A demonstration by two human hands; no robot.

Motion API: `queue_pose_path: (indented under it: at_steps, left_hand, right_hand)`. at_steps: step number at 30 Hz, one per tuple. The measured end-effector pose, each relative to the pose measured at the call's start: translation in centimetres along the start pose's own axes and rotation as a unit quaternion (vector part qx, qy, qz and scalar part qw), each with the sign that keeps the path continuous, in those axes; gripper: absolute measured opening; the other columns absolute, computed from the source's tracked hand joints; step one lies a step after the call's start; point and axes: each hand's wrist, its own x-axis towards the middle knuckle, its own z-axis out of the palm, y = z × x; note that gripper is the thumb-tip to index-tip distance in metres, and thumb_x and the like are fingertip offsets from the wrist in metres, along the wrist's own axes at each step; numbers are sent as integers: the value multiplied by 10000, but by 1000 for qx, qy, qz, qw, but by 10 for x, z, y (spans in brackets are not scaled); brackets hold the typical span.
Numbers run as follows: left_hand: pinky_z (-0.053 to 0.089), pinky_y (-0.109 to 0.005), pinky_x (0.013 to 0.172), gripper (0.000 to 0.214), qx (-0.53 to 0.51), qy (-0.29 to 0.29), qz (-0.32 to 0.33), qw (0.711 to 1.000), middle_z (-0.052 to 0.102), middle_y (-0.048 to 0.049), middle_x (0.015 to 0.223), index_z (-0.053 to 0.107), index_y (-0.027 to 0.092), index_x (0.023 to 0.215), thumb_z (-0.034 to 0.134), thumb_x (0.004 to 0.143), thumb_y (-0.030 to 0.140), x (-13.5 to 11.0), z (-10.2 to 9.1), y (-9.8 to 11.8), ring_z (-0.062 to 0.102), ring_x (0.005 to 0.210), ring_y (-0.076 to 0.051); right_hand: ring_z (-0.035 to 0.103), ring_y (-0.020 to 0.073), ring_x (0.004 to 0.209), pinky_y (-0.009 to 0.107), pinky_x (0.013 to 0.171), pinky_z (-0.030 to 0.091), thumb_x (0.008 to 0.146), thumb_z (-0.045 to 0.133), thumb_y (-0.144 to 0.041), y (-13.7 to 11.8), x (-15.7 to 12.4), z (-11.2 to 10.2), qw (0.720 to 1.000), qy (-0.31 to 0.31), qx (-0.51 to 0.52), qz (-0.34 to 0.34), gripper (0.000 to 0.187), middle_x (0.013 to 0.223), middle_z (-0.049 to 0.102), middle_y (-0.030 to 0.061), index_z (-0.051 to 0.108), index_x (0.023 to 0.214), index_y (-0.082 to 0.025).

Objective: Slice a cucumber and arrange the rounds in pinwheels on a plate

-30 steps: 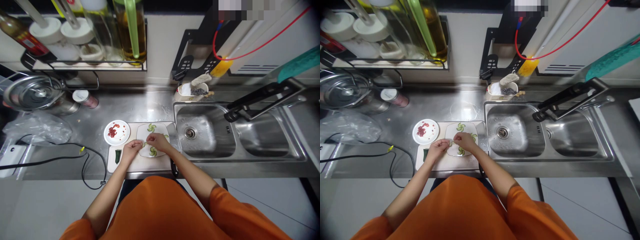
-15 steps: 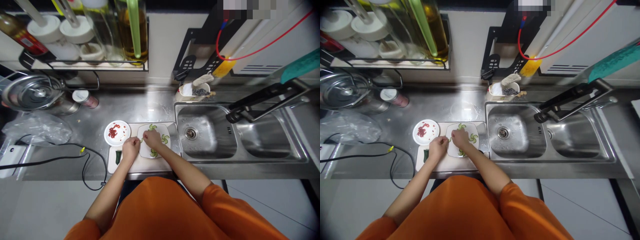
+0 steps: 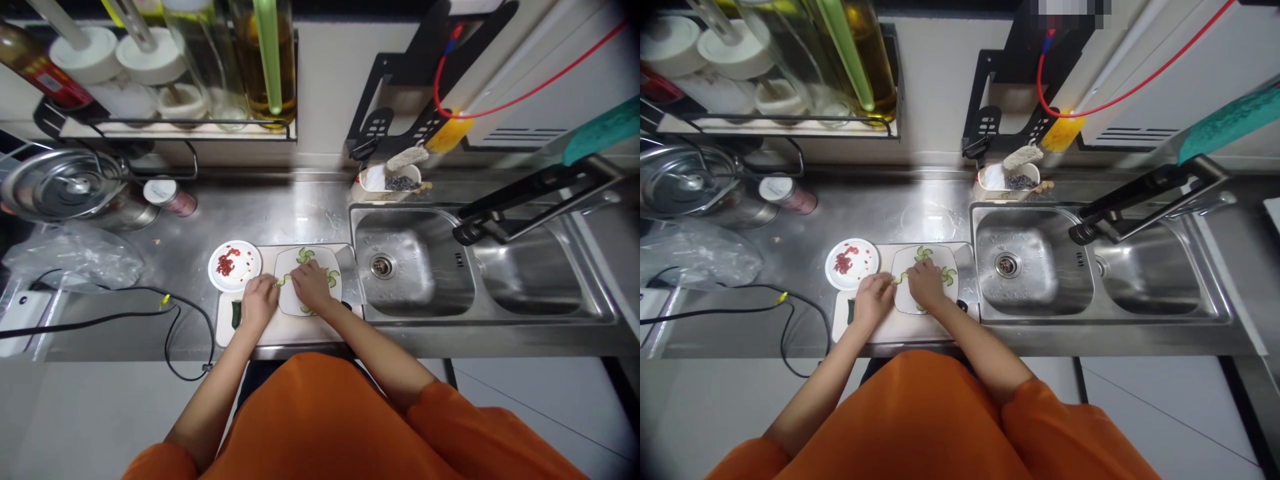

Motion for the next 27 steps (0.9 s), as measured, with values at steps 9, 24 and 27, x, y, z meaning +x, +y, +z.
queue_pose_path:
  at_steps: [9,24,27]
  left_hand:
    - [447,-384,905,252,37,-19,112,993,638,-90,1080,657,179,1052,515,850,230,-9,6,-7,524,1007,-223]
    - [433,-363,854,274,90,20,-38,995,652,-94,953,677,194,1019,476,862,294,-11,-15,-5,562,916,-225]
    - [439,-340,765,297,139,-45,-148,978,663,-99,939,673,210,1016,451,864,334,-13,-20,1,592,851,-228]
  right_hand:
    - [375,263,1074,372,755,329,944,327,-196,0,-22,4,995,9,-26,-97,319,1162,583,100,557,1166,-201]
    - [364,263,1085,368,778,325,920,413,-237,8,-30,-3,999,26,1,-41,282,1149,587,101,611,1119,-212]
    - [369,259,1073,368,798,316,904,449,-240,14,-37,-4,999,39,19,-13,260,1105,609,91,644,1072,-208]
